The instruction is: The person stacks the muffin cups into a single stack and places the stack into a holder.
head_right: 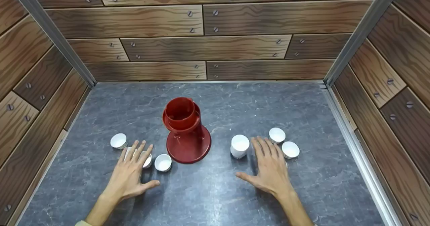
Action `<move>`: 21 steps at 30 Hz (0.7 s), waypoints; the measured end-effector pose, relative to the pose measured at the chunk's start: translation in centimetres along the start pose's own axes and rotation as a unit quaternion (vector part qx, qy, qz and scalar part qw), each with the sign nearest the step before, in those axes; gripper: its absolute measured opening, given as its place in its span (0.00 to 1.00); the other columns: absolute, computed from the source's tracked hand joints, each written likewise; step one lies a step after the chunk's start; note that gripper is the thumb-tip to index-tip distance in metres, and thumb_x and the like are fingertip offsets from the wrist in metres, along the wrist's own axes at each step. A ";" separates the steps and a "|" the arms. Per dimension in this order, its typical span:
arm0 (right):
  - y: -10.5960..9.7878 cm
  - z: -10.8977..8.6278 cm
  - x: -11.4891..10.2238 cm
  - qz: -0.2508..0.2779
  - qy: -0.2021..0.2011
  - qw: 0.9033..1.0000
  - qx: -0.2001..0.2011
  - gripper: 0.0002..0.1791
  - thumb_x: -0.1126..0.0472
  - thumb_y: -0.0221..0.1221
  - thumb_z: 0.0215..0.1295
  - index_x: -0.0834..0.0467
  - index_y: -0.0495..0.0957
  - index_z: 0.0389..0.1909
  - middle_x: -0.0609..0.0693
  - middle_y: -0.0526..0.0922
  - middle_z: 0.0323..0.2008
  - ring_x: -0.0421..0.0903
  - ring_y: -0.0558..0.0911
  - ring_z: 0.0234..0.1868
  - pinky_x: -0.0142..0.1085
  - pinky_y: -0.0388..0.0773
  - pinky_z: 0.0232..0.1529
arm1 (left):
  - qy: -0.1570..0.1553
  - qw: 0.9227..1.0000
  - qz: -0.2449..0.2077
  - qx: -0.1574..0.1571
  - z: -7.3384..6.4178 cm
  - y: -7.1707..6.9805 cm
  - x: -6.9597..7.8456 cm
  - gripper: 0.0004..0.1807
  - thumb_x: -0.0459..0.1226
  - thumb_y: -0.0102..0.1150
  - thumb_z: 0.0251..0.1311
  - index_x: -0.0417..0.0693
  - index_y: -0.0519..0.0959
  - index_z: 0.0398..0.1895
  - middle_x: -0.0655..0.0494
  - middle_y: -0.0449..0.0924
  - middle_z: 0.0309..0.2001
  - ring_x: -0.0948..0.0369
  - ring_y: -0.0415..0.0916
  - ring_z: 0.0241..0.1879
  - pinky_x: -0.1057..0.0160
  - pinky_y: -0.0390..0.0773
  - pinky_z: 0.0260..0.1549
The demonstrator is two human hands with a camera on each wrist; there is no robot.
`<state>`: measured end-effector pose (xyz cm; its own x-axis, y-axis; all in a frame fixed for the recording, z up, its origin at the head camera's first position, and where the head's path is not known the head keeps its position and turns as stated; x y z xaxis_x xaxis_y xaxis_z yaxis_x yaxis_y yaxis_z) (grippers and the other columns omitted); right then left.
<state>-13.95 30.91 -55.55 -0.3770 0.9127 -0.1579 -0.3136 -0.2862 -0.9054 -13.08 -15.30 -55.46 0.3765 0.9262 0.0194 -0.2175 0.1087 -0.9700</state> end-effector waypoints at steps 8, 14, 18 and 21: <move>1.0 0.9 0.4 0.012 0.005 1.000 0.011 0.66 0.23 0.70 0.44 0.62 0.65 0.76 0.64 0.74 0.71 0.66 0.73 0.71 0.62 0.65 0.72 | 0.001 1.000 -0.002 -0.019 0.4 0.5 0.0 0.67 0.82 0.57 0.46 0.50 0.61 0.83 0.41 0.64 0.80 0.41 0.58 0.82 0.36 0.60 0.78; 1.7 1.4 0.7 0.021 0.018 1.000 0.008 0.65 0.24 0.72 0.43 0.63 0.67 0.75 0.64 0.76 0.68 0.64 0.74 0.70 0.61 0.68 0.70 | 0.006 1.000 -0.007 -0.015 0.6 1.2 0.0 0.66 0.82 0.57 0.45 0.50 0.63 0.81 0.40 0.67 0.78 0.40 0.62 0.80 0.36 0.61 0.77; 2.1 1.6 0.9 0.021 0.024 0.999 0.000 0.64 0.23 0.71 0.45 0.62 0.68 0.74 0.64 0.77 0.66 0.63 0.75 0.68 0.61 0.69 0.68 | 0.010 1.000 -0.004 -0.008 0.7 1.5 0.0 0.65 0.82 0.56 0.46 0.50 0.65 0.80 0.40 0.69 0.77 0.40 0.64 0.78 0.36 0.63 0.76; 2.3 1.8 1.1 0.020 0.029 0.999 -0.009 0.62 0.24 0.71 0.46 0.62 0.68 0.74 0.63 0.78 0.66 0.63 0.76 0.67 0.61 0.69 0.68 | 0.012 1.000 0.003 -0.010 0.8 1.7 0.0 0.65 0.83 0.53 0.47 0.50 0.65 0.80 0.41 0.69 0.77 0.41 0.66 0.78 0.36 0.64 0.76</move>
Point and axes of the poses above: each hand's wrist, its own z-axis towards the middle knuckle, its own y-axis out of the palm, x = y × z, the point moved 1 cm from there along z, towards the middle knuckle
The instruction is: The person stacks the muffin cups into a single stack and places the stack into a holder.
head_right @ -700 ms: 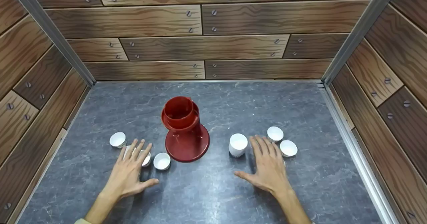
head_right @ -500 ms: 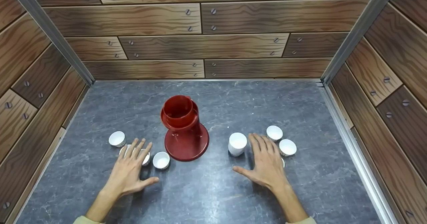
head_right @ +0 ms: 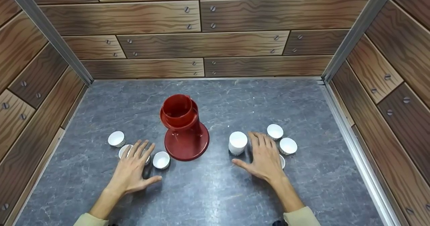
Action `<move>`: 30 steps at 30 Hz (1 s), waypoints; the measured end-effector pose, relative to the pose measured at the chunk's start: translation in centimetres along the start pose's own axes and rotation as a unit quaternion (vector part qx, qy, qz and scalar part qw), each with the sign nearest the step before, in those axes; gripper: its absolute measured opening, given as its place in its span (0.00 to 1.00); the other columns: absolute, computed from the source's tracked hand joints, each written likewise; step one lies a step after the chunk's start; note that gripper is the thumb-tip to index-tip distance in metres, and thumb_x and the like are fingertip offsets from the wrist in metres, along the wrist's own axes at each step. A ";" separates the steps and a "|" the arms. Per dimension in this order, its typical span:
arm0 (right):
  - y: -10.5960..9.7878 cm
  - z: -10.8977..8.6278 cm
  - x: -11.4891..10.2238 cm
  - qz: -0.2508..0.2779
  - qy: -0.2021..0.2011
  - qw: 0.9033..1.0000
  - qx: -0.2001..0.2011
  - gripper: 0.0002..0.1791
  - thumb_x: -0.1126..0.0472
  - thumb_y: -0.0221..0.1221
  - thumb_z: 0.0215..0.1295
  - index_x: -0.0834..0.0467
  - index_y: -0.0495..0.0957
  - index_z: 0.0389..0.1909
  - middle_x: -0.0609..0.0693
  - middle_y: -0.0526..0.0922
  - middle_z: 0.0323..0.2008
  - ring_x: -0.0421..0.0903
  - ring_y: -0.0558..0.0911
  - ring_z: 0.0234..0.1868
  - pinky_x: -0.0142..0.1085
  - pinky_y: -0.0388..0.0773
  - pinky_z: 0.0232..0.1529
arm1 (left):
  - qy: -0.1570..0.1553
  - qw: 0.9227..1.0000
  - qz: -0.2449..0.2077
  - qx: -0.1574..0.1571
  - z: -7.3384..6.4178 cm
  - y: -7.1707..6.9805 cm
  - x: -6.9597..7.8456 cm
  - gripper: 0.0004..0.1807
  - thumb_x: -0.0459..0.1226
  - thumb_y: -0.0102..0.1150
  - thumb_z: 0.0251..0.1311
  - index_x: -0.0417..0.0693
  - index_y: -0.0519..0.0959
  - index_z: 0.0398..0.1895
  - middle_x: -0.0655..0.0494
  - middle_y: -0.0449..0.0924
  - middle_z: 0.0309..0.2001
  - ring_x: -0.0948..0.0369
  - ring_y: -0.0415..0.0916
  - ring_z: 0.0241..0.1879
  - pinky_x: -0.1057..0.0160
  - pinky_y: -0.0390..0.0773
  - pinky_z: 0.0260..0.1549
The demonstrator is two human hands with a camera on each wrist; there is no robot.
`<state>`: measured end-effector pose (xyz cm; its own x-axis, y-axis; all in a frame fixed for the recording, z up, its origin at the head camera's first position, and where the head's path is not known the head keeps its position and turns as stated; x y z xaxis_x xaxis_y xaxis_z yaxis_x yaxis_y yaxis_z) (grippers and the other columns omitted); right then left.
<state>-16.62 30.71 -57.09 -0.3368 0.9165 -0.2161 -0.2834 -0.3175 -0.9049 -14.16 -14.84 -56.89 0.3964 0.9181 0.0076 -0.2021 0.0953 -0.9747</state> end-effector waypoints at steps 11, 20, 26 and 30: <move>1.1 0.9 0.3 0.008 0.007 1.000 -0.013 0.57 0.24 0.69 0.49 0.61 0.72 0.70 0.62 0.80 0.63 0.61 0.76 0.66 0.60 0.68 0.69 | 0.001 1.000 0.016 0.007 0.4 0.7 0.0 0.62 0.82 0.54 0.49 0.50 0.68 0.78 0.41 0.74 0.73 0.41 0.71 0.74 0.36 0.67 0.73; 1.7 1.3 0.1 0.025 -0.004 1.000 0.015 0.49 0.30 0.72 0.51 0.61 0.76 0.64 0.62 0.82 0.58 0.62 0.79 0.62 0.59 0.70 0.66 | 0.009 0.999 0.033 0.006 0.7 1.3 0.2 0.57 0.80 0.53 0.52 0.49 0.72 0.73 0.41 0.78 0.67 0.42 0.74 0.70 0.37 0.69 0.71; 2.0 1.5 0.0 0.029 -0.010 0.999 0.030 0.45 0.32 0.72 0.51 0.62 0.78 0.59 0.63 0.82 0.54 0.63 0.80 0.58 0.58 0.71 0.63 | 0.014 0.999 0.030 0.018 0.9 1.6 0.3 0.53 0.78 0.56 0.53 0.48 0.75 0.68 0.41 0.80 0.63 0.42 0.75 0.67 0.37 0.70 0.70; 2.2 1.5 0.0 0.035 -0.009 0.999 0.034 0.43 0.34 0.73 0.51 0.63 0.78 0.56 0.63 0.82 0.52 0.64 0.80 0.55 0.57 0.71 0.61 | 0.020 0.999 0.029 0.031 1.0 1.7 0.4 0.50 0.77 0.59 0.52 0.48 0.77 0.63 0.43 0.81 0.59 0.44 0.76 0.65 0.39 0.71 0.69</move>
Point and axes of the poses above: each hand's wrist, its own z-axis towards the middle knuckle, its own y-axis out of the palm, x = y × z, the point moved 1 cm from there along z, towards the middle knuckle
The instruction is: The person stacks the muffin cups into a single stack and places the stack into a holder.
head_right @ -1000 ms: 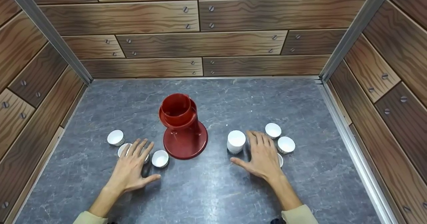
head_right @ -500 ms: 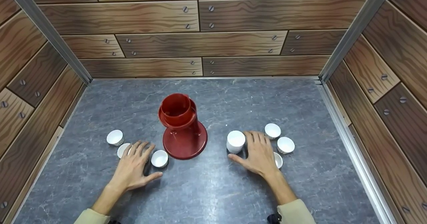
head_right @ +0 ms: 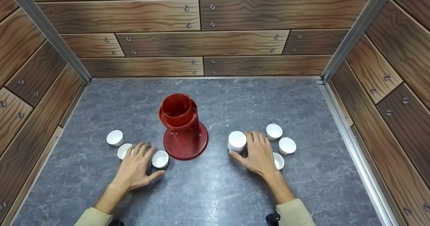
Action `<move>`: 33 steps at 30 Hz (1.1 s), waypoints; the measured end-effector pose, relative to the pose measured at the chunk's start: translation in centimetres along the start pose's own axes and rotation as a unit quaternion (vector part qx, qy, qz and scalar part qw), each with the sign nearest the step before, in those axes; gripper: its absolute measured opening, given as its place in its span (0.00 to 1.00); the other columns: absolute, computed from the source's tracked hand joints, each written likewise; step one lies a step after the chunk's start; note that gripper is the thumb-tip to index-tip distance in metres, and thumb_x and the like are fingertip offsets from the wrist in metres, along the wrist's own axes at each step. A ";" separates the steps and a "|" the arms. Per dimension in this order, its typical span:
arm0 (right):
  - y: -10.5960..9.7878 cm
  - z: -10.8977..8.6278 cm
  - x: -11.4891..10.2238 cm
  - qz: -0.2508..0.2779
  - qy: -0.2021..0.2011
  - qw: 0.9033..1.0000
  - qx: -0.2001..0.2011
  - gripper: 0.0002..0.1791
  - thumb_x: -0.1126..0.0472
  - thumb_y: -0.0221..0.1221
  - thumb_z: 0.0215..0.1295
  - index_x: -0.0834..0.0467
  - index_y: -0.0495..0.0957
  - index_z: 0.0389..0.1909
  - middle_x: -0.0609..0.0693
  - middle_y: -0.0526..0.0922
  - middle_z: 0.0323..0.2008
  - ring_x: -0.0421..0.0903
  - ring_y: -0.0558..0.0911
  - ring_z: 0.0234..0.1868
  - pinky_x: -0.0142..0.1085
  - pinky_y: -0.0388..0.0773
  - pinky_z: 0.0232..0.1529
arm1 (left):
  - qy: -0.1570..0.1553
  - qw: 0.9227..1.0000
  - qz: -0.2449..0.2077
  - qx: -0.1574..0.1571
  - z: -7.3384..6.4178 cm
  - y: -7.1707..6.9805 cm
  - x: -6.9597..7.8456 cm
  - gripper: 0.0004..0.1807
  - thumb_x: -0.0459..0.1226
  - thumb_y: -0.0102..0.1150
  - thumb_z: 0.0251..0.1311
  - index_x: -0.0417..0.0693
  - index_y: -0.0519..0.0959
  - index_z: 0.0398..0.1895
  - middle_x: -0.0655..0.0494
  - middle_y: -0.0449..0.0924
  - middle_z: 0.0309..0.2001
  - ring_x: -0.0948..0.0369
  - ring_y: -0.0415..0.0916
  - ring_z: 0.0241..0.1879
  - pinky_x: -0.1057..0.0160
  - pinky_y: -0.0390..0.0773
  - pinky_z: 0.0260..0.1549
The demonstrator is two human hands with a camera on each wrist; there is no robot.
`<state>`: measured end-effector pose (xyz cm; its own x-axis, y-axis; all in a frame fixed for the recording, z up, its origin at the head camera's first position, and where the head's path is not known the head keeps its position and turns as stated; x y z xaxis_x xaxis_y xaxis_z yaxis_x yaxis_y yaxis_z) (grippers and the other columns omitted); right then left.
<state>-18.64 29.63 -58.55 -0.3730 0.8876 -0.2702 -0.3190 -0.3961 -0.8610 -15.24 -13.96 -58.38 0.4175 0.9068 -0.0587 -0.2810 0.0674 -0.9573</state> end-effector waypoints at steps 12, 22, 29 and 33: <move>0.2 0.3 0.1 0.002 0.009 1.000 -0.005 0.40 0.36 0.71 0.54 0.64 0.78 0.55 0.63 0.82 0.50 0.64 0.80 0.54 0.58 0.73 0.60 | 0.014 1.000 -0.001 0.013 0.4 0.0 0.2 0.44 0.74 0.61 0.52 0.48 0.78 0.55 0.45 0.80 0.51 0.46 0.76 0.59 0.42 0.73 0.64; 0.3 0.2 0.0 0.004 0.004 1.000 0.001 0.39 0.36 0.71 0.54 0.64 0.79 0.54 0.63 0.83 0.49 0.63 0.80 0.53 0.57 0.73 0.59 | 0.012 1.000 0.009 0.014 0.5 0.1 0.2 0.38 0.72 0.59 0.57 0.49 0.79 0.51 0.46 0.80 0.51 0.46 0.76 0.58 0.43 0.74 0.62; 0.4 0.1 0.0 0.007 0.004 1.000 0.000 0.39 0.36 0.71 0.54 0.64 0.78 0.53 0.63 0.83 0.49 0.64 0.80 0.53 0.57 0.72 0.61 | 0.015 0.999 0.022 0.036 0.6 0.1 0.3 0.36 0.70 0.61 0.57 0.49 0.80 0.47 0.47 0.80 0.48 0.47 0.76 0.56 0.44 0.75 0.61; 0.5 -0.1 -0.1 0.005 -0.001 1.000 0.003 0.39 0.36 0.72 0.54 0.65 0.79 0.53 0.63 0.83 0.48 0.63 0.80 0.53 0.58 0.73 0.60 | 0.018 0.999 0.022 0.044 0.6 0.1 0.3 0.35 0.70 0.62 0.56 0.49 0.80 0.46 0.47 0.80 0.46 0.47 0.76 0.55 0.45 0.75 0.60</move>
Point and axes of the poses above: each hand's wrist, its own z-axis towards the middle knuckle, its own y-axis out of the palm, x = y × z, the point moved 1 cm from there along z, towards the middle knuckle
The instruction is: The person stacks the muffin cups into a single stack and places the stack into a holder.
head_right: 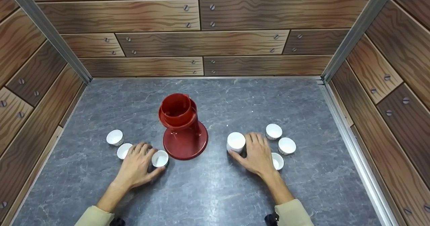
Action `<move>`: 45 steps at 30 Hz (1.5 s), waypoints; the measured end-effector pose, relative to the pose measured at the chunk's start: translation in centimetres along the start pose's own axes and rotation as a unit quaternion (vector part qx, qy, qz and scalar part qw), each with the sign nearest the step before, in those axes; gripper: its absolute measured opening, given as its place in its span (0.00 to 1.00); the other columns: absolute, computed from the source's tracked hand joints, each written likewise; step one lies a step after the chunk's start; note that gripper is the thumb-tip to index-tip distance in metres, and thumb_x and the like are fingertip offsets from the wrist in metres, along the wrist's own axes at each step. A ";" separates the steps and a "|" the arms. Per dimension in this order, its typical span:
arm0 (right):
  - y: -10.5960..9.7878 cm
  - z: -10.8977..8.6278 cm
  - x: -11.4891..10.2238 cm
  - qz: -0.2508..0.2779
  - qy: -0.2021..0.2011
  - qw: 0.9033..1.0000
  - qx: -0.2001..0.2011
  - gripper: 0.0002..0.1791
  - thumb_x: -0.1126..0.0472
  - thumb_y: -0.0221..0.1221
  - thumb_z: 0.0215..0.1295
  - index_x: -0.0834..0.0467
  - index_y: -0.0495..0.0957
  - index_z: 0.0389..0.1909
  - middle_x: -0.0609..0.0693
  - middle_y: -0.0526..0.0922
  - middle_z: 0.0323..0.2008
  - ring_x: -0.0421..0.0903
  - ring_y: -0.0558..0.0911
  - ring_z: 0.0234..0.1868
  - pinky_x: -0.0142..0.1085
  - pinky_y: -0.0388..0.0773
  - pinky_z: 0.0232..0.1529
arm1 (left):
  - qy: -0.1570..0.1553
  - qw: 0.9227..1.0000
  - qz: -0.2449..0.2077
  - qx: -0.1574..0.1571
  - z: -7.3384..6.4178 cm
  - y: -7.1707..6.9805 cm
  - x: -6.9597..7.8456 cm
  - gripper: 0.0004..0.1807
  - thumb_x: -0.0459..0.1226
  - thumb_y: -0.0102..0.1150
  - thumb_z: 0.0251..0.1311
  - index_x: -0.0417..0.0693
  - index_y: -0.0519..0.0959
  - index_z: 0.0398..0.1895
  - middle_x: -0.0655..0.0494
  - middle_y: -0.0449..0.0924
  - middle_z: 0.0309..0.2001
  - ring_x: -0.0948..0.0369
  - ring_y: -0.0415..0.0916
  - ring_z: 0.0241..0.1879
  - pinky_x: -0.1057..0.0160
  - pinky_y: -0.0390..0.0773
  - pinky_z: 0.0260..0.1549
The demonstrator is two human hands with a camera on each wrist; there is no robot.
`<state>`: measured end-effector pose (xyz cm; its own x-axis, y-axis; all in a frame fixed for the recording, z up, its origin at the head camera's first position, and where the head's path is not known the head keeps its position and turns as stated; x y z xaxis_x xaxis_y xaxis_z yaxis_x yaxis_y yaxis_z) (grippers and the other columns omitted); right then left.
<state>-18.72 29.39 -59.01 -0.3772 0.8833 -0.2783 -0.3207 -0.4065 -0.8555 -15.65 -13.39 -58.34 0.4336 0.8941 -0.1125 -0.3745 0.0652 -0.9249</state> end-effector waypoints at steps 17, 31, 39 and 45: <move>-0.1 -0.2 -1.0 -0.014 -0.005 1.000 -0.021 0.41 0.33 0.72 0.53 0.64 0.81 0.53 0.61 0.84 0.48 0.62 0.81 0.54 0.58 0.75 0.61 | 0.008 1.000 -0.008 0.009 0.6 -0.8 1.0 0.36 0.70 0.60 0.57 0.50 0.80 0.48 0.49 0.81 0.48 0.47 0.77 0.58 0.46 0.76 0.60; -0.1 -0.5 -2.5 -0.013 -0.021 0.999 -0.044 0.40 0.32 0.71 0.55 0.62 0.80 0.53 0.59 0.83 0.49 0.61 0.81 0.55 0.58 0.77 0.59 | 0.028 0.999 -0.015 0.014 1.1 -1.2 2.2 0.36 0.71 0.58 0.59 0.51 0.80 0.51 0.50 0.82 0.49 0.49 0.78 0.57 0.47 0.77 0.59; -0.1 -0.6 -3.3 -0.011 -0.029 0.998 -0.059 0.42 0.30 0.70 0.56 0.62 0.80 0.56 0.58 0.83 0.49 0.59 0.81 0.55 0.56 0.79 0.58 | 0.043 0.999 -0.014 0.009 1.7 -1.3 3.1 0.36 0.72 0.56 0.60 0.52 0.79 0.50 0.51 0.82 0.49 0.50 0.78 0.56 0.48 0.77 0.58; 0.1 -0.9 -4.0 -0.009 -0.040 0.997 -0.059 0.41 0.29 0.70 0.56 0.60 0.80 0.55 0.56 0.84 0.48 0.57 0.82 0.53 0.54 0.80 0.55 | 0.064 0.998 -0.012 0.006 2.2 -1.3 4.0 0.36 0.73 0.55 0.60 0.53 0.79 0.48 0.51 0.81 0.48 0.50 0.79 0.55 0.48 0.78 0.57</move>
<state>-16.44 26.07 -58.37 -0.4424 0.8669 -0.2298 -0.2261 -0.3558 -0.9068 -15.16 -8.91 -56.76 0.5431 0.8283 -0.1374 -0.3719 0.0907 -0.9238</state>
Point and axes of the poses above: each hand's wrist, its own z-axis towards the middle knuckle, its own y-axis out of the palm, x = y × z, the point moved 1 cm from there along z, towards the middle knuckle
